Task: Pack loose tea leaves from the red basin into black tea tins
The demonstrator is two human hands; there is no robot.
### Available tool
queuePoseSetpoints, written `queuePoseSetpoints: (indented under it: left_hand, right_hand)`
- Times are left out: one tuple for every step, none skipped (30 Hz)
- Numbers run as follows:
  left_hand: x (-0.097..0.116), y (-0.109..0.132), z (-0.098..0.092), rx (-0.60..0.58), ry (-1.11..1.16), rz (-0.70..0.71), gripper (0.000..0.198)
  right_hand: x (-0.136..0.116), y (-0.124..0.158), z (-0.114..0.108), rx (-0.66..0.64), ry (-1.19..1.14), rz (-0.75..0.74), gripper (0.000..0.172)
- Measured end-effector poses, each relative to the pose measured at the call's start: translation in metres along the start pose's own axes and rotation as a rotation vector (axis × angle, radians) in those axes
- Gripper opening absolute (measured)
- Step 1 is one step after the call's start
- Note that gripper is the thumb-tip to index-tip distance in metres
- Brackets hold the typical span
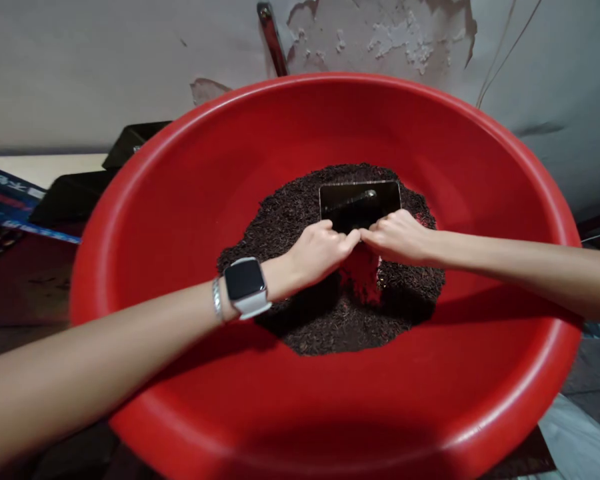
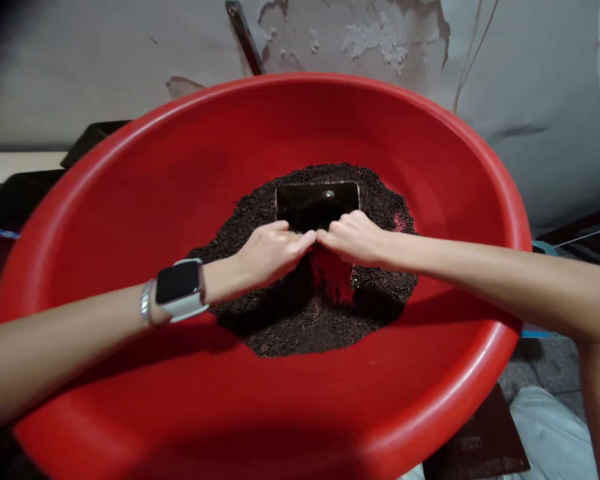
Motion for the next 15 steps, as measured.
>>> queuePoseSetpoints:
  left_hand:
    - [-0.0019,-0.0033,0.0039,0.027,-0.044,0.010,0.023]
    - [-0.0037,-0.0056,0.0062,0.056,-0.073,0.020,0.025]
    - [-0.0053,-0.0069,0.0070,0.084,-0.087,0.032,0.026]
    - [-0.0067,-0.0073,0.0066,0.108,-0.090,0.041,0.026]
    - [-0.0079,-0.0072,0.0058,0.123,-0.085,0.048,0.025]
    - [-0.0088,-0.0069,0.0047,0.131,-0.077,0.053,0.024]
    - [-0.0095,-0.0066,0.0037,0.133,-0.071,0.054,0.023]
    - [-0.0098,-0.0064,0.0030,0.130,-0.066,0.054,0.022]
    - [-0.0096,-0.0063,0.0025,0.125,-0.061,0.055,0.022]
    - [-0.0090,-0.0063,0.0023,0.119,-0.054,0.059,0.021]
    - [-0.0079,-0.0064,0.0023,0.113,-0.044,0.066,0.020]
    - [-0.0067,-0.0067,0.0023,0.107,-0.032,0.074,0.019]
    - [-0.0051,-0.0070,0.0025,0.099,-0.017,0.086,0.018]
    - [-0.0036,-0.0074,0.0027,0.089,-0.002,0.099,0.017]
    - [-0.0024,-0.0079,0.0027,0.076,0.013,0.108,0.016]
  right_hand:
    - [0.0032,-0.0042,0.0029,0.010,0.028,-0.003,0.031]
    - [0.0059,-0.0074,0.0045,0.018,0.046,-0.006,0.032]
    - [0.0084,-0.0094,0.0049,0.024,0.058,-0.004,0.032]
    - [0.0102,-0.0103,0.0045,0.026,0.063,0.001,0.032]
    - [0.0114,-0.0104,0.0033,0.026,0.062,0.007,0.031]
    - [0.0121,-0.0099,0.0017,0.028,0.059,0.017,0.030]
    - [0.0123,-0.0092,-0.0002,0.031,0.052,0.025,0.030]
    - [0.0118,-0.0084,-0.0018,0.035,0.046,0.028,0.029]
    - [0.0108,-0.0079,-0.0029,0.037,0.040,0.026,0.028]
    - [0.0098,-0.0076,-0.0031,0.034,0.036,0.023,0.027]
    - [0.0089,-0.0076,-0.0024,0.025,0.033,0.019,0.026]
    - [0.0083,-0.0078,-0.0010,0.012,0.031,0.017,0.025]
    - [0.0079,-0.0081,0.0006,-0.002,0.029,0.014,0.025]
    - [0.0077,-0.0084,0.0023,-0.016,0.026,0.011,0.024]
    - [0.0076,-0.0086,0.0036,-0.029,0.023,0.008,0.024]
Point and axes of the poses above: each hand's wrist, its own y-axis away from the middle knuckle, its own z-axis out of the palm, x = y × z, the point moved 8 cm from there along -y, towards the middle knuckle
